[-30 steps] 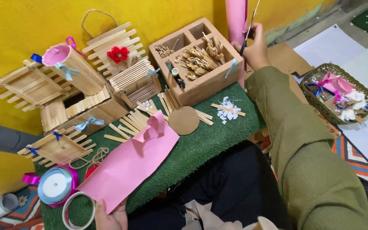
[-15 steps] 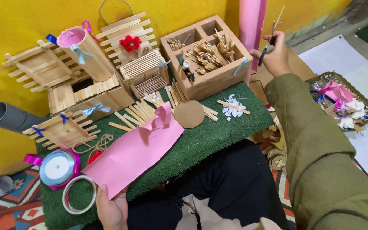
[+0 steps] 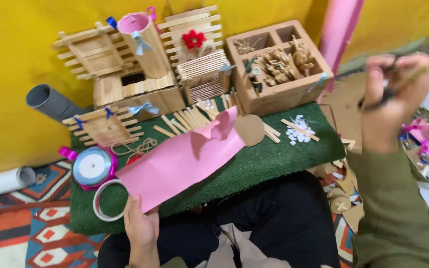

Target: Cutting pink paper into decorative shapes using scissors and marking it with a pencil as part of a craft project.

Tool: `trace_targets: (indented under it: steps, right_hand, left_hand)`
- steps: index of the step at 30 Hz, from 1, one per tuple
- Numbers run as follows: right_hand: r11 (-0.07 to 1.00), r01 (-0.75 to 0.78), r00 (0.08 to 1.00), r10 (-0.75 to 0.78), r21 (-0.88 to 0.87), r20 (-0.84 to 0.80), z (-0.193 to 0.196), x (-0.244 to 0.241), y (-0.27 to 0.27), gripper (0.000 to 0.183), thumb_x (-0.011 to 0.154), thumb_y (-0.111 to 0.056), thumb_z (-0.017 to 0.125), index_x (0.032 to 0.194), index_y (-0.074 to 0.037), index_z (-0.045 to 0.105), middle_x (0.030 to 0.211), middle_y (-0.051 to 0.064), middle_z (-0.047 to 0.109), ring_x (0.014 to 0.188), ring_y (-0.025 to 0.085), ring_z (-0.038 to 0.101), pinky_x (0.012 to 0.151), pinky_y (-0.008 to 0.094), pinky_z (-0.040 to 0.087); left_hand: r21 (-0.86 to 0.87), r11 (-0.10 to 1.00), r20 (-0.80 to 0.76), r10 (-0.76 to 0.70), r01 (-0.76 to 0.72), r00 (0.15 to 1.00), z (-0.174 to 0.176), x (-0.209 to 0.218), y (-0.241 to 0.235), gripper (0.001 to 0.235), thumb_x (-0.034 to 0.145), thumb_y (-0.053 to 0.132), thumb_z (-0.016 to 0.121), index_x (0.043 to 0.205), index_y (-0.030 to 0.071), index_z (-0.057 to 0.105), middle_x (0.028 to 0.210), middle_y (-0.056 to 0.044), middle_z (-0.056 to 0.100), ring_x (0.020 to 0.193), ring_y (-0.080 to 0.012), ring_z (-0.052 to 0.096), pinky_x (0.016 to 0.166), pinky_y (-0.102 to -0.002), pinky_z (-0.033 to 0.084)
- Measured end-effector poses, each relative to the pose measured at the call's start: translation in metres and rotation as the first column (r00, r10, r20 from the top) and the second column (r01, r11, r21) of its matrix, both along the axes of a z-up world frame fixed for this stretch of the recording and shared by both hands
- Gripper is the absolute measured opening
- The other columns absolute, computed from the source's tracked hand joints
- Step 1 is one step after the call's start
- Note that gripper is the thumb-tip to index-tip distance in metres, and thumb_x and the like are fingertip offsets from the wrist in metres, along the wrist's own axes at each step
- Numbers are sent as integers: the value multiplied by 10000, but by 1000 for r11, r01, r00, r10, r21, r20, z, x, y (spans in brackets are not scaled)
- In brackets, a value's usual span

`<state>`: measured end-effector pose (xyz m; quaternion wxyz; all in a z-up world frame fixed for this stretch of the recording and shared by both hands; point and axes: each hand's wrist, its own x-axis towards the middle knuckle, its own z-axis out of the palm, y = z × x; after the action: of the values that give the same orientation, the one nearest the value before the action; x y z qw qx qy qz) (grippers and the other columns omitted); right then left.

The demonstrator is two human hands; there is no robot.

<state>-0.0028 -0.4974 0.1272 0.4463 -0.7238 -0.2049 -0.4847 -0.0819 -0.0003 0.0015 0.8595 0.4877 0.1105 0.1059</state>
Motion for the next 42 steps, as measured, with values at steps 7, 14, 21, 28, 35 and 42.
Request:
trace_targets:
  steps: [7, 14, 21, 28, 35, 42]
  right_hand:
    - [907, -258, 815, 389, 332, -429, -23, -43, 152, 560, 746, -243, 880, 1088, -57, 477, 1155, 180, 720, 1135, 244, 710, 905, 258, 503]
    - [923, 2, 865, 191, 385, -463, -48, -31, 211, 509, 896, -224, 841, 1114, -150, 387, 1125, 55, 699, 1005, 83, 634, 801, 176, 462]
    - [883, 13, 776, 287, 469, -562, -53, -38, 221, 366, 975, -79, 719, 1156, -110, 403, 1107, 58, 618, 1036, 124, 625, 887, 222, 485]
    - [804, 34, 724, 390, 594, -569, -48, -39, 227, 314, 944, 41, 660, 1144, -99, 463, 1015, 44, 585, 906, 110, 584, 839, 206, 503]
    - [852, 63, 721, 321, 520, -614, -41, -34, 203, 312, 905, 46, 620, 1134, -109, 474, 1083, 67, 603, 959, 120, 591, 849, 201, 507]
    - [924, -47, 723, 294, 380, -625, -20, -29, 203, 334, 961, -18, 677, 1215, -94, 474, 1081, 45, 569, 988, 122, 537, 940, 228, 444]
  left_hand:
    - [-95, 995, 241, 51, -29, 969, -12, 50, -2, 328, 1060, 112, 426, 1219, -77, 642, 1153, -282, 704, 1091, -388, 692, 967, -657, 551]
    - [-94, 995, 217, 39, -19, 975, -20, 54, 2, 295, 1039, 113, 468, 1106, -83, 678, 1022, -282, 734, 963, -389, 739, 858, -605, 615]
    - [-174, 984, 210, -11, 49, 978, -10, 32, 19, 316, 1054, 118, 425, 1183, -90, 625, 1094, -236, 697, 987, -285, 678, 893, -468, 553]
    - [-310, 944, 303, -16, 115, 953, -2, 28, 21, 430, 1089, 196, 378, 1354, -99, 543, 1248, -183, 651, 1065, -202, 615, 952, -327, 467]
    - [-210, 737, 644, -390, 642, 658, 1, 22, 44, 1265, 769, 954, 220, 1626, 33, 350, 1607, -164, 446, 1493, -304, 400, 1270, -538, 263]
    - [335, 875, 162, -418, 349, 894, 26, 21, 33, 376, 938, -13, 618, 1313, -44, 607, 1318, -150, 656, 1126, -195, 655, 1010, -298, 517]
